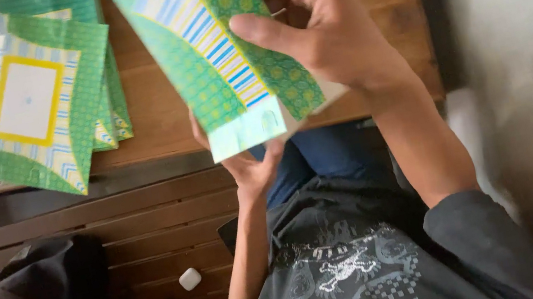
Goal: Assembling a cardboard box and wrapping it with a decorative paper sleeve.
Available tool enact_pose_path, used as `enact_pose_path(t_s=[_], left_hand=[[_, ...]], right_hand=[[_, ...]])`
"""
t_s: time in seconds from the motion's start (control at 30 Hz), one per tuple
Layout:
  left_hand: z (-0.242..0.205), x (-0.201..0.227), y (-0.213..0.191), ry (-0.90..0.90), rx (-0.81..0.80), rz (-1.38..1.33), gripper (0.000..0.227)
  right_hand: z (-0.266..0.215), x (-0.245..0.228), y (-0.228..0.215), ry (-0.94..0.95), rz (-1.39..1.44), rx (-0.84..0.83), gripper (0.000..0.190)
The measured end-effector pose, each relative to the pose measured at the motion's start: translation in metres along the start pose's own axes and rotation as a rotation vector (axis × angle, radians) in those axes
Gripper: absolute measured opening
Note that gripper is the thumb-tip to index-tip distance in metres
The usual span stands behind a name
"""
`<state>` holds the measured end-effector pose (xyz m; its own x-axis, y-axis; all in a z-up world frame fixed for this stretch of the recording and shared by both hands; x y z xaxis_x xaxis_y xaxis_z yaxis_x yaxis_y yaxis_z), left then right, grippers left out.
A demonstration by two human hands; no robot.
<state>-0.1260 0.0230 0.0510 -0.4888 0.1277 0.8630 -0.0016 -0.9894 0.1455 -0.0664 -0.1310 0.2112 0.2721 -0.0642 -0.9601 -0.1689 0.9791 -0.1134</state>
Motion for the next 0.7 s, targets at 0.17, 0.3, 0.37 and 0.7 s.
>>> enact_pose_path(t_s=[0.17, 0.3, 0.37, 0.7], left_hand=[[0.031, 0.031, -0.009, 0.144, 0.061, 0.211, 0.079], [0.051, 0.063, -0.017, 0.274, 0.102, 0.496, 0.058], [0.054, 0.070, -0.024, 0.260, 0.116, 0.668, 0.045], [0.039, 0.039, 0.014, 0.095, -0.501, 1.249, 0.088]], right_hand=[[-0.003, -0.026, -0.003, -0.103, 0.068, 0.084, 0.023], [-0.017, 0.005, -0.041, -0.098, 0.109, 0.298, 0.021], [-0.025, 0.017, -0.054, -0.082, 0.188, 0.387, 0.014], [-0.083, 0.136, -0.127, 0.201, 0.046, 0.628, 0.026]])
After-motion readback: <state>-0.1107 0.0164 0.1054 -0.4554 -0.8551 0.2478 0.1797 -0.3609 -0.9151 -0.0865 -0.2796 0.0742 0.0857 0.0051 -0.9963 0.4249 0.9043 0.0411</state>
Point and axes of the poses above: each hand's wrist, its own z-axis towards the middle knuckle, its own y-axis out of the palm, x = y × z, the point moved 7 cm from there along z, towards the middle knuckle, and after that the axes turned 4 degrees about -y, right-handed, at the moved point
